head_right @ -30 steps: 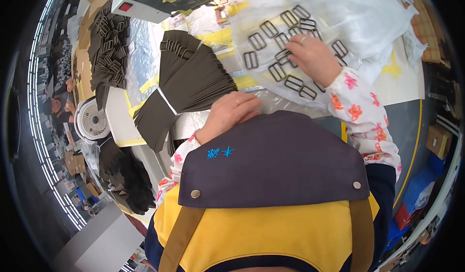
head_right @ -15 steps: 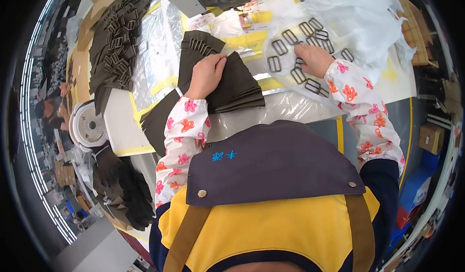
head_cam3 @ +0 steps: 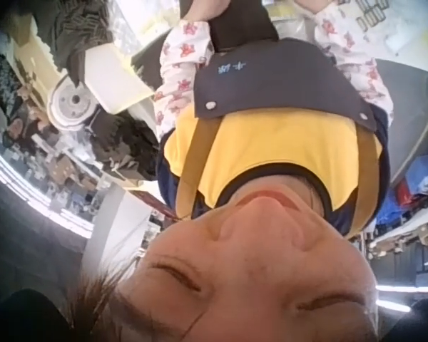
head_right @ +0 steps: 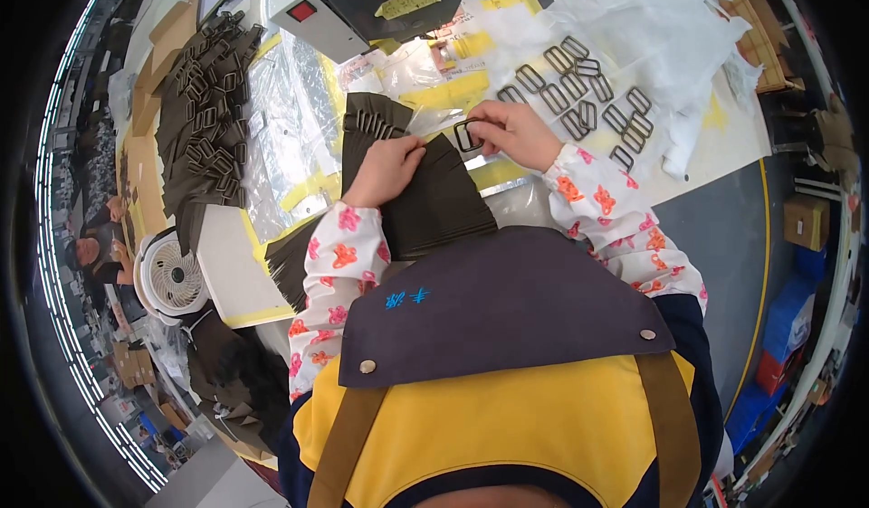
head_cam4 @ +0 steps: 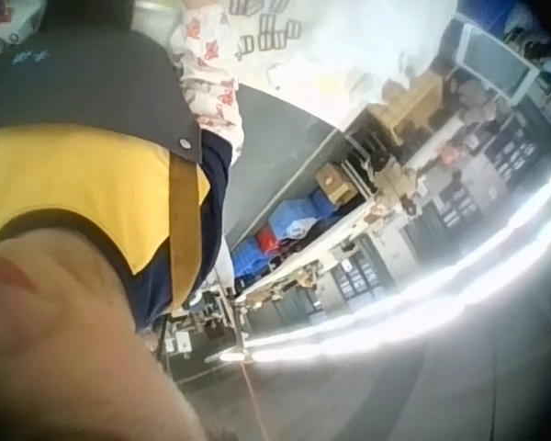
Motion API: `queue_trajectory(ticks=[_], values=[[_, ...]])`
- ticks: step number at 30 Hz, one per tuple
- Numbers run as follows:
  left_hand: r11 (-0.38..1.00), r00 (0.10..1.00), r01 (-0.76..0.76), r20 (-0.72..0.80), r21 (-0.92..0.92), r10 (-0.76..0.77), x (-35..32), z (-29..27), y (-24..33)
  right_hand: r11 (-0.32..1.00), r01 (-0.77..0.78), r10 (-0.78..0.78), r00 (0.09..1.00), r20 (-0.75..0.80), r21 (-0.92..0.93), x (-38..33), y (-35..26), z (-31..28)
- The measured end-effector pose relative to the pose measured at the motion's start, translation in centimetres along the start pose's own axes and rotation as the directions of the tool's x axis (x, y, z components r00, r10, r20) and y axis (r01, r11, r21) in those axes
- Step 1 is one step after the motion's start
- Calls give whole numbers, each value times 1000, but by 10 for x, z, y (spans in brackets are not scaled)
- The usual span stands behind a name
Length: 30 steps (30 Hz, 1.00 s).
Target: Assemble leather or fabric straps by sewing them and attaching metal buckles.
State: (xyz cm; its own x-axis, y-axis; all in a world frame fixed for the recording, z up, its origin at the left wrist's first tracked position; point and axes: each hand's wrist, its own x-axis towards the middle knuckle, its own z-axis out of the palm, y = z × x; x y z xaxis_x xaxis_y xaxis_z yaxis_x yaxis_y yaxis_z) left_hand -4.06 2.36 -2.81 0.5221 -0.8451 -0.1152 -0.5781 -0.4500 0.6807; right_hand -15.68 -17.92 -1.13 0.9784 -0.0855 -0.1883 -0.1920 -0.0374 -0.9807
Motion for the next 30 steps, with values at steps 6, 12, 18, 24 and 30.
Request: queue_trajectory(ticks=[6,12,18,24,30], values=[[958,916,14,-381,-287,-128,-20,-8,17,963,-174,115,956,271,207,36,-1,8],[913,947,-20,-300,-407,-113,-26,-11,15,938,-270,171,906,387,216,59,-4,36],[836,892,-75,-411,-543,-187,-28,-12,14,943,-305,240,899,366,131,60,-11,46],[980,779,-197,-607,4,159,-41,-20,21,988,-156,150,938,312,-5,55,-24,61],[859,869,-19,-433,-512,-239,-70,-16,10,974,-82,145,941,307,-210,64,-8,87]])
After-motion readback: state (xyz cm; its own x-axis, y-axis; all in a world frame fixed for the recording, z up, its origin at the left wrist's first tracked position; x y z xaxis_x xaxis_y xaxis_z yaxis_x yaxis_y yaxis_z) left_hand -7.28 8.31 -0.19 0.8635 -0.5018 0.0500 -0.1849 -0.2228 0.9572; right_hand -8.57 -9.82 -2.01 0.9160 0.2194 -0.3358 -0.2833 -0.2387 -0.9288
